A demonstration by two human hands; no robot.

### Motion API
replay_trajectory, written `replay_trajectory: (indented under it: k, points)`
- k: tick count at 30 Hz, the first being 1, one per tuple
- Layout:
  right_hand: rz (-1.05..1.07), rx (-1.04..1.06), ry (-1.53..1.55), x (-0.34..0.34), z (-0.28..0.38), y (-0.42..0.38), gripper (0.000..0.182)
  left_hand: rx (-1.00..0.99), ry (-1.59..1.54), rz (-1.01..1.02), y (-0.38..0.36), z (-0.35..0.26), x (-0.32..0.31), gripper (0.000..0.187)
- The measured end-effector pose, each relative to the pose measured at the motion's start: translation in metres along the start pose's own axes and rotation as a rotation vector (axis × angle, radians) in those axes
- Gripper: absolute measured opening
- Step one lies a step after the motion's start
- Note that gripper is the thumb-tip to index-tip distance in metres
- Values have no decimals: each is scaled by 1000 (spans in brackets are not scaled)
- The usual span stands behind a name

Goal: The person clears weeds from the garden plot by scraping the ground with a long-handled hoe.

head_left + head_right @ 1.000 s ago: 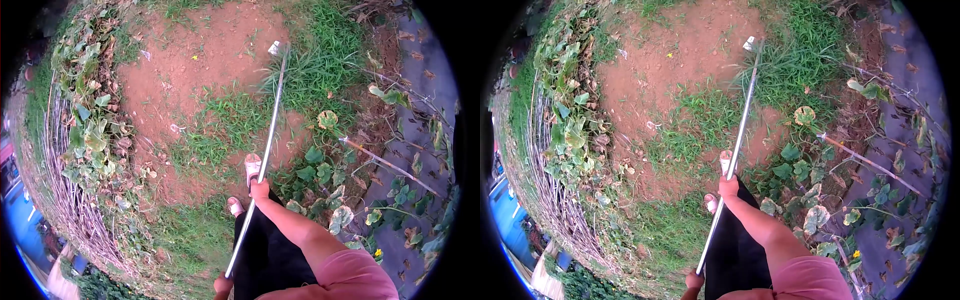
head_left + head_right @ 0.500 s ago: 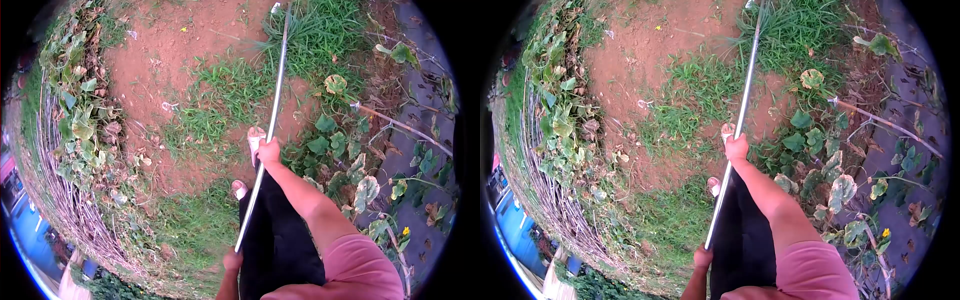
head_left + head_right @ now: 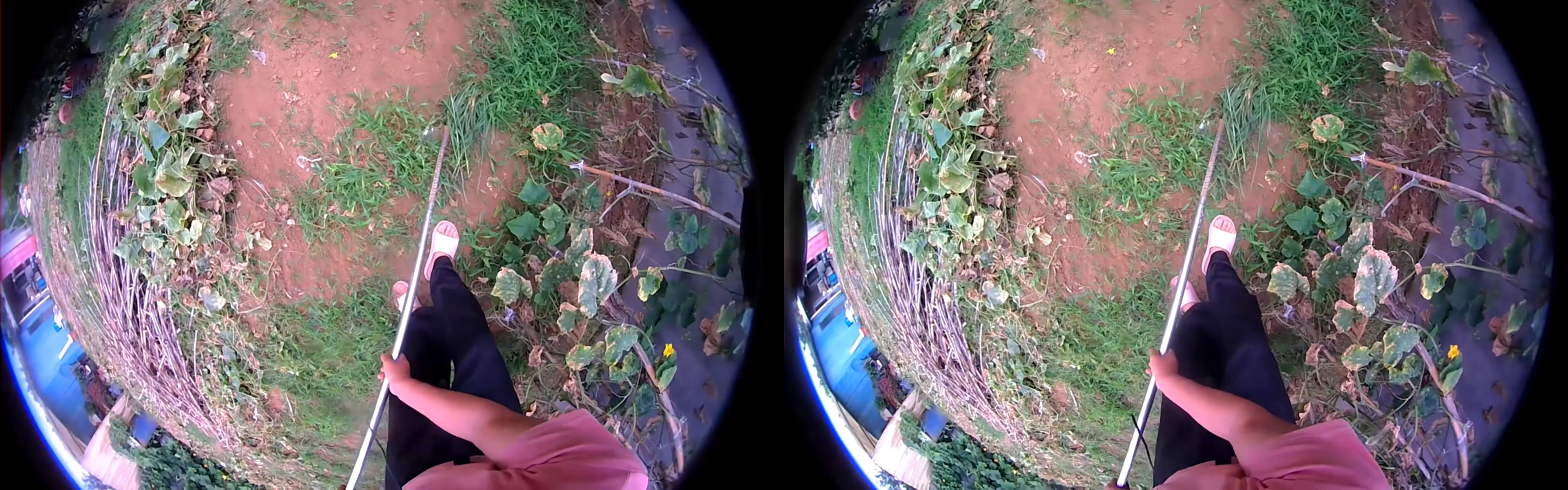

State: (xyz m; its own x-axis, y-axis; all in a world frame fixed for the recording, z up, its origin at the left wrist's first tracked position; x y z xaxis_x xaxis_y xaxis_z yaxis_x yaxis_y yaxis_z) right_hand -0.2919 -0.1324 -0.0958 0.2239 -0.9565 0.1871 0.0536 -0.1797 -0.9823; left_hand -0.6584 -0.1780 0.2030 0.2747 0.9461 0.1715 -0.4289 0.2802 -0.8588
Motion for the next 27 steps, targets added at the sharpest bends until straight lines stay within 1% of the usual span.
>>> replay_trajectory:
  k: [1, 2, 3, 4, 5, 6, 7, 8, 9, 10, 11, 12, 14, 15, 16, 17, 18, 19, 20, 21, 22, 23, 24, 25, 27]
  points:
    - [1, 4, -15, 3, 20, 16, 25, 1, -1, 44, 9, -27, 4, 40]
    - [7, 8, -29, 3, 46, 36, 24, 4, -3, 83, 13, -72, 17, 41]
    - [32, 68, -3, 0, 99, 30, 23, -91, 31, -249, 8, -131, 35, 31]
    - [84, 151, 81, -2, 135, 52, 29, -150, 40, -284, 22, -168, 41, 31]
    - [166, 189, 117, -6, 162, 97, 30, -190, 27, -273, 37, -212, 54, 30]
    - [156, 238, 168, -8, 249, 49, 30, -303, 33, -328, 50, -256, 68, 32]
    - [153, 334, 139, -13, 303, 54, 30, -403, 3, -357, 59, -306, 88, 36]
    - [162, 432, 89, -18, 354, 49, 24, -504, -89, -358, 72, -348, 103, 36]
    - [169, 537, 82, -23, 397, 56, 25, -546, -161, -322, 72, -396, 130, 36]
    - [129, 625, 50, -28, 435, 52, 26, -490, -151, -344, 84, -438, 143, 36]
    - [110, 760, 24, -34, 462, 70, 26, -552, -221, -415, 111, -467, 143, 36]
    - [75, 806, 11, -41, 478, 91, 25, -545, -206, -422, 125, -493, 153, 34]
    - [55, 792, 14, -52, 458, 136, 24, -501, -223, -372, 174, -496, 139, 32]
    - [20, 722, 38, -55, 417, 156, 22, -464, -146, -401, 194, -468, 116, 29]
    - [80, 651, 49, -51, 349, 198, 19, -433, -142, -395, 198, -421, 91, 27]
    - [-27, 494, -14, -41, 265, 207, 20, -331, -52, -297, 197, -352, 51, 27]
    - [-45, 470, -47, -34, 195, 188, 19, -226, 26, -243, 193, -274, 10, 29]
    - [-64, 445, -79, -28, 127, 168, 20, -150, 42, -131, 166, -217, -6, 33]
    - [-121, 328, -142, -19, 98, 124, 22, -86, -58, -67, 136, -172, -14, 33]
    - [-90, 261, -141, -10, 77, 106, 23, -49, -35, -56, 107, -156, -10, 33]
    - [-46, 203, -132, -14, 66, 101, 23, -29, -42, -111, 94, -144, -9, 30]
    - [-20, 188, -126, -17, 66, 108, 23, -18, -17, -122, 85, -147, -3, 29]
    - [3, 180, -120, -18, 83, 102, 23, -12, 5, -135, 81, -159, 7, 27]
    - [33, 216, -121, -20, 108, 103, 23, -43, -1, -186, 79, -182, 17, 26]
    - [74, 318, -7, -30, 173, 111, 24, -137, 17, -252, 94, -237, 36, 26]
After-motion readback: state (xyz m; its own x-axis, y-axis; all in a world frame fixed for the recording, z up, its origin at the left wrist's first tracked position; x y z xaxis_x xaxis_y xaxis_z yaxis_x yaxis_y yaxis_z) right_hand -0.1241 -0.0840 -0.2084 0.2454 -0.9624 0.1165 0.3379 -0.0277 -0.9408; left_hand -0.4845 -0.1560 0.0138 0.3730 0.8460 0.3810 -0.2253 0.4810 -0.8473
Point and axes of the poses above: each hand's wrist, its own y-axis towards the middle knuckle, its own x-axis out of the back of the hand, z = x × y, the point moved 1 cm from there along y, towards the middle knuckle, and after that the axes turned 2 degrees about z, right-handed, at the moved point
